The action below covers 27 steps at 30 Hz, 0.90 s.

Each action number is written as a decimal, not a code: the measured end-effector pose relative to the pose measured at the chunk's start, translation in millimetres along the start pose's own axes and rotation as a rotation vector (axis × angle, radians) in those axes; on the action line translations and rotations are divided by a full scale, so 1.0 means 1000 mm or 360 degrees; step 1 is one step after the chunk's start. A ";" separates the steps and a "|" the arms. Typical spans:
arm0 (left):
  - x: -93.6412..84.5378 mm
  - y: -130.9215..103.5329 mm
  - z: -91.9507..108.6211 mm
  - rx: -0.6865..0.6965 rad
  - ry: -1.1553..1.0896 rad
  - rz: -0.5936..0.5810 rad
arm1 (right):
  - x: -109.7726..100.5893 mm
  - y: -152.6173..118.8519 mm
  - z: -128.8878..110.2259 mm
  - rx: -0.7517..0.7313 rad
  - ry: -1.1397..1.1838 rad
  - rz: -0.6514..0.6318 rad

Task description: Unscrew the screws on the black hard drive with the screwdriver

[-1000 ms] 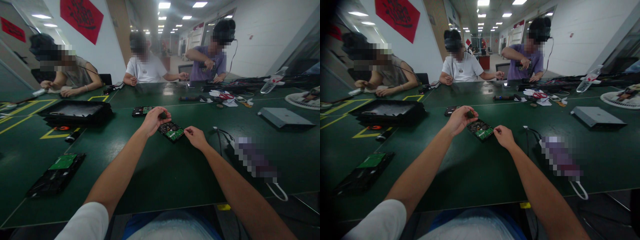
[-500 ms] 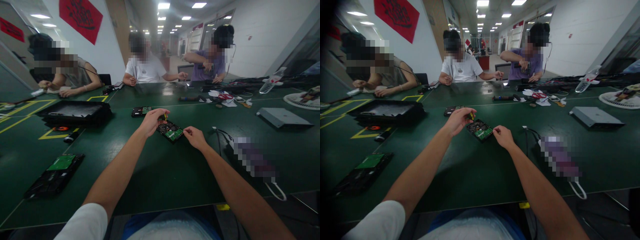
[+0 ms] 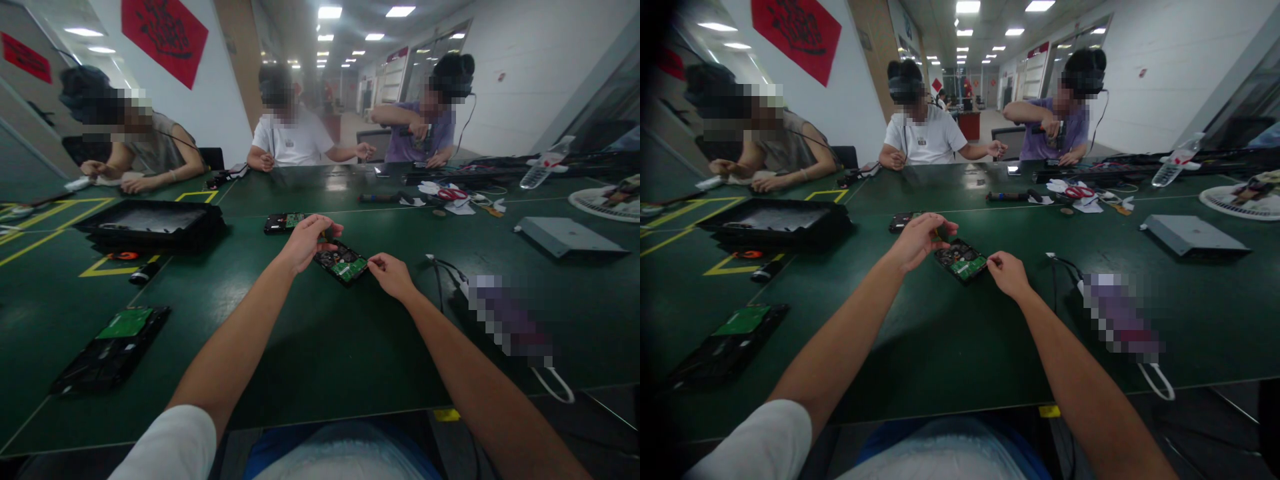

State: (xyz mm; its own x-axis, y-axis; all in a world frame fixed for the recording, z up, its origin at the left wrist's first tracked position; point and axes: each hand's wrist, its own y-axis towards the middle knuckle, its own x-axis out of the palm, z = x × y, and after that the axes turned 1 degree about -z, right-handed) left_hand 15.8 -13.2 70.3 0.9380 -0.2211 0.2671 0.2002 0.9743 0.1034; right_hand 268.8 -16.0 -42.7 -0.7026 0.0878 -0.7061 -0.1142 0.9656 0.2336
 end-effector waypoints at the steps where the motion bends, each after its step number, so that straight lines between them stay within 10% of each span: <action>1: -0.001 0.000 0.000 0.0029 0.0040 -0.0001 | 0.000 0.000 0.000 0.0006 0.0008 -0.0004; 27: -0.003 0.001 0.002 -0.0012 0.0095 0.0066 | 0.000 0.000 0.000 0.0007 0.0019 0.0005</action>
State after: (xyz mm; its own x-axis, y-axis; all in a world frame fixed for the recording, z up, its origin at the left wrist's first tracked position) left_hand 13.0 -11.2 71.2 0.9606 -0.1777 0.2135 0.1627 0.9829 0.0862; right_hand 268.8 -16.0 -42.2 -0.7114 0.0880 -0.6973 -0.1088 0.9664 0.2330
